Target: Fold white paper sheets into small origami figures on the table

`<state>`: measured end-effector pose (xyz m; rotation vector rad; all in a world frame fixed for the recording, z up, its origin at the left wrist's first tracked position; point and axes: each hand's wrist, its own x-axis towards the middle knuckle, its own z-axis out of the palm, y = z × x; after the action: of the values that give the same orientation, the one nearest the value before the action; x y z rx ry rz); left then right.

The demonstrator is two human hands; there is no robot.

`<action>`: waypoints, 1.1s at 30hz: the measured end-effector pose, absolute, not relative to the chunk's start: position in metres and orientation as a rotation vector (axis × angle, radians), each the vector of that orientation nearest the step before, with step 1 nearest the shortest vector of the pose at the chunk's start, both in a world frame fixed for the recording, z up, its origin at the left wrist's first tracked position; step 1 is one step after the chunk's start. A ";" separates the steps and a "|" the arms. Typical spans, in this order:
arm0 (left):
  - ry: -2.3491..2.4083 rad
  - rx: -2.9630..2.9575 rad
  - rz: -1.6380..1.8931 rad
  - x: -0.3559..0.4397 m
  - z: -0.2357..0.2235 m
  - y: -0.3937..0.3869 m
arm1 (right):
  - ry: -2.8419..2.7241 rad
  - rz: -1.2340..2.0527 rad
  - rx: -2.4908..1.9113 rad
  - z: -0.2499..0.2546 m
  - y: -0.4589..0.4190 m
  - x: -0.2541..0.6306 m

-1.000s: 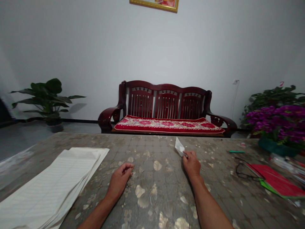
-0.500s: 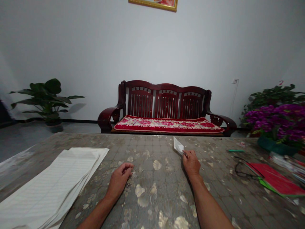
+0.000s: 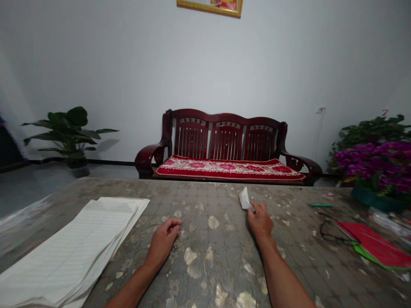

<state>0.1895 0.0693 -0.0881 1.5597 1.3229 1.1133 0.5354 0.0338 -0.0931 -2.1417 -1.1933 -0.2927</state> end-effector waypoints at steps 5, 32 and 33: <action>1.315 1.576 1.134 0.190 -0.093 0.071 | -1.161 -0.468 -2.092 -0.090 0.030 0.537; 2.328 1.817 0.205 0.028 -0.008 0.092 | -2.118 -0.137 -1.593 -0.107 0.046 0.455; 2.325 1.809 0.156 0.022 -0.013 0.092 | -2.117 -0.134 -1.595 -0.108 0.047 0.455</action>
<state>0.0220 0.0916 -0.0125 1.8092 2.3247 0.1562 0.4554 0.0465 -0.1077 -1.5951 -2.1169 -0.1342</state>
